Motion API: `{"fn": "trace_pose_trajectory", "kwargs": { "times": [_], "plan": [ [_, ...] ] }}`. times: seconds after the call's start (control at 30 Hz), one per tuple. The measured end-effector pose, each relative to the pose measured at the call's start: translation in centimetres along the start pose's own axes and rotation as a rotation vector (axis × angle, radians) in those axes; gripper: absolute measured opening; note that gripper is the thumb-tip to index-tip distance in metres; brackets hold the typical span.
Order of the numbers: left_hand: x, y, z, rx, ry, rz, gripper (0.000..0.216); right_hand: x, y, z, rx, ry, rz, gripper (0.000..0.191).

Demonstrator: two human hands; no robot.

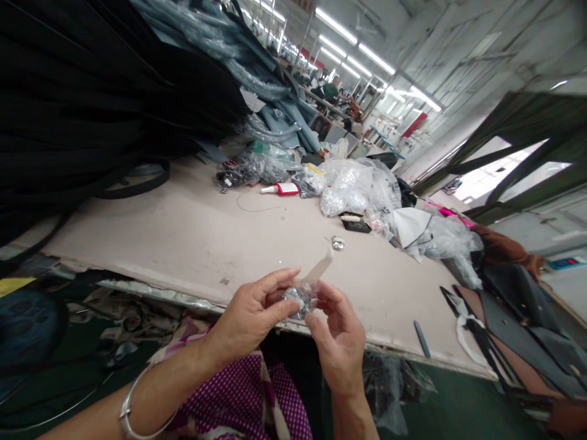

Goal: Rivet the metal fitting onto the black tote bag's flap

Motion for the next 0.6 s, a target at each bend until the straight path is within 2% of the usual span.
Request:
{"fn": "trace_pose_trajectory", "kwargs": {
  "times": [0.1,0.3,0.43,0.6],
  "plan": [
    [0.1,0.2,-0.7,-0.021,0.025,-0.019,0.042,0.1,0.6,0.2,-0.016,-0.005,-0.021,0.052],
    [0.6,0.2,-1.0,-0.069,0.12,-0.048,0.021,-0.7,1.4,0.7,-0.016,-0.02,0.031,0.018],
    [0.8,0.1,0.5,0.037,-0.028,-0.061,0.025,-0.9,1.5,1.2,0.031,-0.044,0.055,0.014],
    [0.7,0.3,1.8,0.163,-0.139,-0.068,0.03,-1.3,1.4,3.1,0.182,-0.267,0.171,0.016]
  ]
}}
Point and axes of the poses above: each hand's wrist, its own y-axis towards the middle knuckle, its own x-axis out of the back of the hand, z = x × y, the point moved 9 cm from there along y, towards the middle knuckle, and after that the axes turned 11 degrees about z, right-handed, at the moved point
